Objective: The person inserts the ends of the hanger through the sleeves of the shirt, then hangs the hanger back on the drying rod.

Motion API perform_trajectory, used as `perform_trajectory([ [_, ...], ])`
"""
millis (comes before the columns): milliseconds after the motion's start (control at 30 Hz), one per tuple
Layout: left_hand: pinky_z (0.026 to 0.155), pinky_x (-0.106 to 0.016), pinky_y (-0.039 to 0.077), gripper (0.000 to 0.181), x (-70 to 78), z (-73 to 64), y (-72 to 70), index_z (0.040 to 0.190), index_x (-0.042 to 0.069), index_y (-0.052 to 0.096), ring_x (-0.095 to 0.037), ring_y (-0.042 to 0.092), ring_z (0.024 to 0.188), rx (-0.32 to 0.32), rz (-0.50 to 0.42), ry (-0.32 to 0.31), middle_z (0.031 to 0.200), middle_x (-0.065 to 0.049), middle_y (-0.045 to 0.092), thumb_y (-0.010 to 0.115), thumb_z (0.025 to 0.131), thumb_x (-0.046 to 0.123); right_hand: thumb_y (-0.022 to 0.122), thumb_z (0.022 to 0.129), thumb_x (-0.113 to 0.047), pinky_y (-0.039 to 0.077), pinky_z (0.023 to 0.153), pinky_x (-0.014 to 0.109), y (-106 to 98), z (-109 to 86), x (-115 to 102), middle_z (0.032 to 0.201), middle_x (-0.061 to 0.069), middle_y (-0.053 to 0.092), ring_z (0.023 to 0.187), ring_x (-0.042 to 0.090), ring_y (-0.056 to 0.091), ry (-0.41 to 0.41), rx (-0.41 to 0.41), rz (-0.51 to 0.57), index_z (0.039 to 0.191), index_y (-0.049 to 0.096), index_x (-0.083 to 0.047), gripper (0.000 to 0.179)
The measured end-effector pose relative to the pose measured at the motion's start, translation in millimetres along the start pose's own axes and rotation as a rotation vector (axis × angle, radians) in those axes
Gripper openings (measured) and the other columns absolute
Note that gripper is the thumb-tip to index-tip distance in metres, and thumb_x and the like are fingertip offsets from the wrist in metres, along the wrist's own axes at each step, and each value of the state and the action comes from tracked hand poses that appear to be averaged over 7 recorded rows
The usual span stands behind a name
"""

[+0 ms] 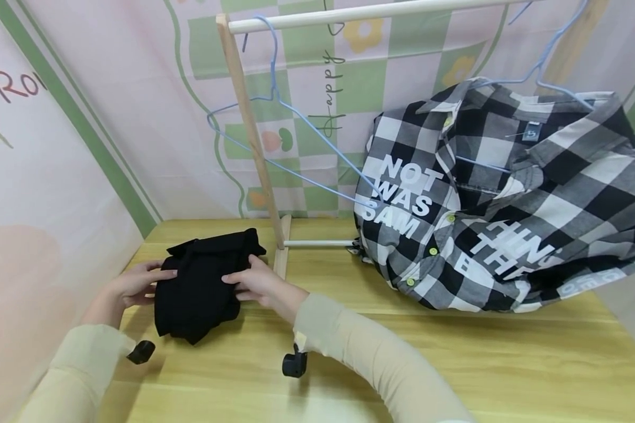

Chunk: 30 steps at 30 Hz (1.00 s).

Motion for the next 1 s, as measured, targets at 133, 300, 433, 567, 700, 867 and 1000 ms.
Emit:
perform_trajectory([
  [133, 0.092, -0.039, 0.054, 0.084, -0.3, -3.4, 1.2, 0.159, -0.005, 0.011, -0.022, 0.063, 0.108, -0.015, -0.027, 0.003, 0.153, -0.031, 0.033, 0.061, 0.103, 0.031, 0.063, 0.098, 0.003, 0.035, 0.110, 0.061, 1, -3.2, -6, 0.158, 0.032, 0.029, 0.138, 0.050, 0.041, -0.001, -0.037, -0.014, 0.163, 0.000, 0.000, 0.090],
  [300, 0.082, -0.033, 0.057, 0.087, 1.9, -6.2, 4.4, 0.160, -0.003, 0.011, -0.014, 0.068, 0.094, -0.013, -0.089, 0.005, 0.129, -0.014, 0.058, 0.065, 0.101, 0.032, 0.064, 0.098, 0.001, 0.036, 0.110, 0.060, -6, -6.9, -11, 0.164, 0.030, 0.016, 0.140, 0.050, 0.039, 0.016, -0.038, -0.038, 0.163, -0.005, -0.001, 0.094],
  [433, 0.077, -0.032, 0.057, 0.084, 5.6, -9.6, 12.4, 0.159, 0.000, 0.016, -0.015, 0.069, 0.092, -0.021, -0.116, 0.006, 0.117, -0.006, 0.063, 0.067, 0.100, 0.032, 0.064, 0.099, -0.002, 0.040, 0.108, 0.058, -16, -13.5, -15, 0.167, 0.027, 0.006, 0.140, 0.050, 0.038, 0.032, -0.036, -0.068, 0.163, -0.006, -0.002, 0.095],
  [567, 0.074, -0.032, 0.058, 0.081, 8.7, -12.6, 22.3, 0.157, 0.001, 0.019, -0.017, 0.069, 0.091, -0.035, -0.143, 0.010, 0.117, -0.008, 0.063, 0.068, 0.100, 0.031, 0.063, 0.100, -0.002, 0.040, 0.108, 0.058, -27, -22.4, -21, 0.167, 0.027, 0.004, 0.138, 0.048, 0.041, 0.030, -0.069, -0.089, 0.163, -0.007, -0.003, 0.094],
  [700, 0.073, -0.032, 0.058, 0.085, 12.0, -14.4, 33.8, 0.159, 0.003, 0.013, -0.016, 0.069, 0.089, -0.055, -0.169, 0.019, 0.115, -0.008, 0.064, 0.068, 0.101, 0.030, 0.059, 0.101, -0.002, 0.036, 0.110, 0.060, -37, -31.3, -25, 0.104, 0.015, 0.062, 0.087, 0.021, 0.062, 0.020, -0.109, -0.083, 0.162, -0.010, -0.003, 0.092],
  [867, 0.075, -0.032, 0.057, 0.088, 19.0, -20.1, 50.4, 0.161, 0.004, 0.010, -0.017, 0.068, 0.090, -0.072, -0.172, 0.026, 0.116, -0.010, 0.065, 0.068, 0.100, 0.030, 0.057, 0.102, -0.002, 0.033, 0.111, 0.061, -51, -45.8, -27, 0.093, 0.012, 0.062, 0.104, 0.027, 0.063, 0.017, -0.120, -0.077, 0.162, -0.012, -0.004, 0.091],
  [1000, 0.077, -0.033, 0.058, 0.086, 23.9, -25.4, 63.1, 0.159, 0.002, 0.014, -0.019, 0.069, 0.093, -0.073, -0.180, 0.036, 0.119, -0.013, 0.064, 0.069, 0.100, 0.029, 0.056, 0.103, -0.001, 0.034, 0.111, 0.061, -61, -54.9, -26, 0.158, 0.035, 0.026, 0.139, 0.047, 0.042, 0.017, -0.129, -0.079, 0.161, -0.014, -0.003, 0.091],
])
Point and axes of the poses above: each hand's wrist, its own z-axis towards the middle knuckle, its own y-axis out of the palm, x = y × z, the point moved 5 cm from there along z, towards the middle knuckle
